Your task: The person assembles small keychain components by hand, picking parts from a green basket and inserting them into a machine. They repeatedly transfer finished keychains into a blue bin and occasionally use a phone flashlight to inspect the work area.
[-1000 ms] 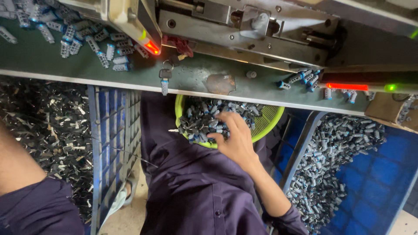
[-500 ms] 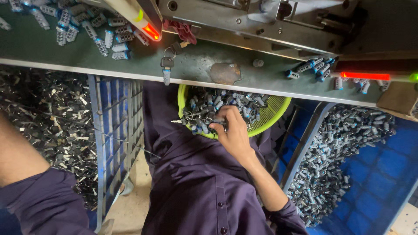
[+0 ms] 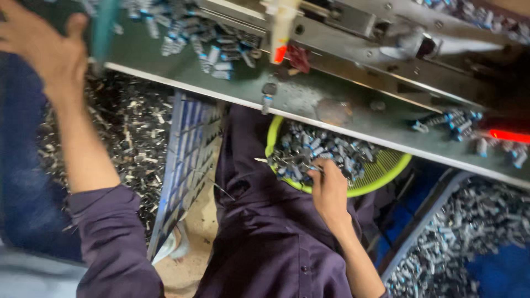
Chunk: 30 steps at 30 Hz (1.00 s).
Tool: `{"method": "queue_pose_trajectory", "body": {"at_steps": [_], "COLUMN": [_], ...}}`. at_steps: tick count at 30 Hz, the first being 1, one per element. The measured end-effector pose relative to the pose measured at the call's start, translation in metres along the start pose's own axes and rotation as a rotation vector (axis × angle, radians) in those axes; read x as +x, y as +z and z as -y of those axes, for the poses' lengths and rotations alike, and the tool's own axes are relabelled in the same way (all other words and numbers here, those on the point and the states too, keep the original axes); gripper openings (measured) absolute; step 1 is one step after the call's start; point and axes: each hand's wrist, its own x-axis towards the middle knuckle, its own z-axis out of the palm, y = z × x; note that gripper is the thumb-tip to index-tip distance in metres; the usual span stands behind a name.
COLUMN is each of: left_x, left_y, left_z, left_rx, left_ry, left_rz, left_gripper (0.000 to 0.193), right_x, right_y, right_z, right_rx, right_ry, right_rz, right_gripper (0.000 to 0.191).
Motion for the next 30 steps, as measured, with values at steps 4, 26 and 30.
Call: {"method": "queue_pose_trajectory", "body": {"at_steps": [4,26,30], "left_x": [0.009,0.008,0.008], "left_y": [-0.004,-0.032,-0.027], "left_z": [-0.003,-0.032,-0.029], "left_rx": [0.086,-0.159,-0.152], "left_ry": [0.039,0.02,0.013], "left_rz": [-0.104,-0.067,-0.061], "left_gripper": [0.127,0.132,0.137], "right_x": [0.002,-0.001,-0.001], "right_y": [0.0,0.022,0.022], "right_z": [0.002,-0.022,-0.025], "right_rx": [0.088,0.564,0.532], "right_ry": [-0.048,0.21,0.216], "right_rz": [-0.066,-0.202,-0.182], "right_gripper": [0.01,0.024,0.022]}}
